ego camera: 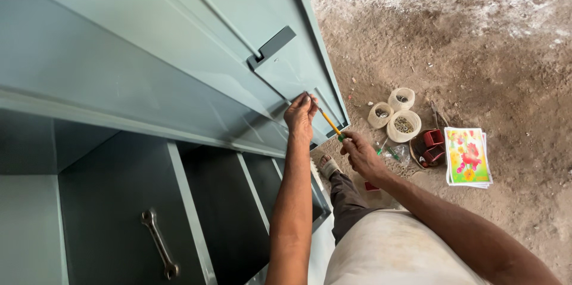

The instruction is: The person picks screws and fittings from bowls on the ground, then attaches a chrome handle to a painted cabinet door and tightens it with a screwdriver. They then align a latch plate on the cabinet edge, drive screws with the screwdriver, and fit a lock mechanism into the door, pressing it into place by hand.

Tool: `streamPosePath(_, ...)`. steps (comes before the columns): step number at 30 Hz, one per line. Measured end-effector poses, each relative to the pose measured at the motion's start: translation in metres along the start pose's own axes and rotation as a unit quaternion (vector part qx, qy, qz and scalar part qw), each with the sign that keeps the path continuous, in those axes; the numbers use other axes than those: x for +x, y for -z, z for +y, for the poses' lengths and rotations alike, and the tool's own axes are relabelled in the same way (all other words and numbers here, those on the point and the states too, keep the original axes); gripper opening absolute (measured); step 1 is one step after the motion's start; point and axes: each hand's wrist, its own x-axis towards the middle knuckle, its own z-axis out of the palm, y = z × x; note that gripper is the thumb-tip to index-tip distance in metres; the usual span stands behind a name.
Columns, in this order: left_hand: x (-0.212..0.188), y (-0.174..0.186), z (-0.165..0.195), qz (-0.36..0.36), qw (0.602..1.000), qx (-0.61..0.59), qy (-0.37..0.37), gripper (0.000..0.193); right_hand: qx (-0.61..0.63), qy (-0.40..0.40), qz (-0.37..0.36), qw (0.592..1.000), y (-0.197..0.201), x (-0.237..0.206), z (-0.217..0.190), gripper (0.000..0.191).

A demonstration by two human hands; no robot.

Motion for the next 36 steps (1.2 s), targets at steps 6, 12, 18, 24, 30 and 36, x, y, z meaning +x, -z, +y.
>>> streamPosePath(6,0.004,0.006,-0.004,-0.020,1.000,-0.018,-0.002,0.019,-0.027,0.013,0.001,1.000,0.001,0.003,0.000,0.041)
streamPosePath(12,0.004,0.003,0.002,-0.012,1.000,-0.020,0.009,0.018,-0.004,0.004,0.001,1.000,-0.004,0.001,-0.003,0.044)
streamPosePath(18,0.002,-0.001,0.009,0.001,1.000,-0.012,0.024,0.019,-0.017,-0.001,0.019,1.000,-0.017,-0.009,-0.009,0.046)
streamPosePath(24,0.001,-0.002,0.014,-0.002,0.999,-0.027,0.033,0.021,0.075,0.021,-0.011,0.997,-0.020,-0.008,-0.020,0.048)
streamPosePath(30,-0.004,-0.003,0.014,0.012,0.999,0.006,0.048,0.024,0.162,0.037,-0.023,0.986,-0.027,0.001,-0.025,0.049)
streamPosePath(36,-0.020,0.011,0.010,-0.014,0.987,0.117,0.106,0.027,-0.117,0.172,0.122,0.971,-0.052,0.003,-0.021,0.045)
